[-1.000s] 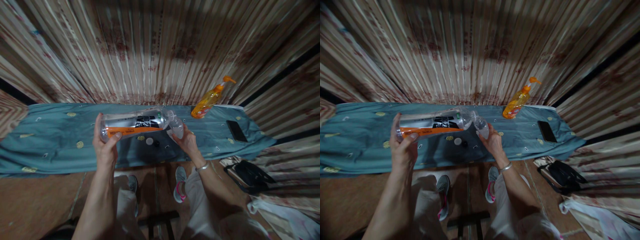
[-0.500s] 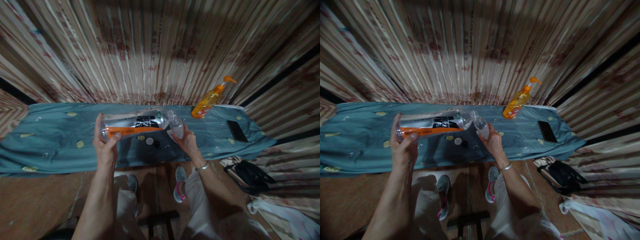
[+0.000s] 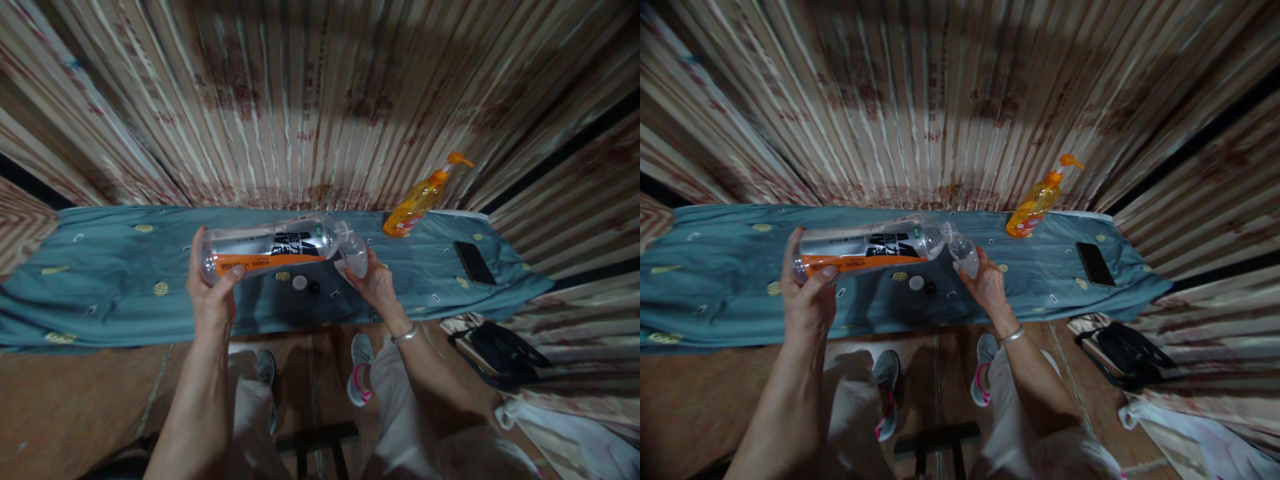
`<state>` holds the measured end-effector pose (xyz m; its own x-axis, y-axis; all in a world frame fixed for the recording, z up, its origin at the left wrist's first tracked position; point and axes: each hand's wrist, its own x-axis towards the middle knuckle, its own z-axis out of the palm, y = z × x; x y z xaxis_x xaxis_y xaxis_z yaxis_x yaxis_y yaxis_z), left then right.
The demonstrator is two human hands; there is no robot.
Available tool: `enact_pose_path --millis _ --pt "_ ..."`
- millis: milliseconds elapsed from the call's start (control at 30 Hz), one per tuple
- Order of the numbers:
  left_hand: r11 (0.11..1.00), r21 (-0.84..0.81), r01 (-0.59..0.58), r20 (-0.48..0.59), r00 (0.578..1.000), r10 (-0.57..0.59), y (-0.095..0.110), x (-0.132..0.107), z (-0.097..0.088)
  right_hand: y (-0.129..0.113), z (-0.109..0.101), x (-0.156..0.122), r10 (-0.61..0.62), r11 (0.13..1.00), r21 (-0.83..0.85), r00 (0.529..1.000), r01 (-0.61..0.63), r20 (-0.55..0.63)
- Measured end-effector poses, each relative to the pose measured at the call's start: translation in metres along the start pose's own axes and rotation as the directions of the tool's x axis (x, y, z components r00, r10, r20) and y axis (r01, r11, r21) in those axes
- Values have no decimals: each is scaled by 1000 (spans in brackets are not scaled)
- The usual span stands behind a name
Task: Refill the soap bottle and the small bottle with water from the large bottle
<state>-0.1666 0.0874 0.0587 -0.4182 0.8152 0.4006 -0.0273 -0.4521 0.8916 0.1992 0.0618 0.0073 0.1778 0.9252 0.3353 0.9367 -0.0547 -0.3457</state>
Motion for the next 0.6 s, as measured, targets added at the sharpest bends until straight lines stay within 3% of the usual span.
enact_pose_path --millis 600 --pt "999 -11 33 -13 999 -33 -3 1 -4 2 3 -1 -4 999 33 1000 5 -16"
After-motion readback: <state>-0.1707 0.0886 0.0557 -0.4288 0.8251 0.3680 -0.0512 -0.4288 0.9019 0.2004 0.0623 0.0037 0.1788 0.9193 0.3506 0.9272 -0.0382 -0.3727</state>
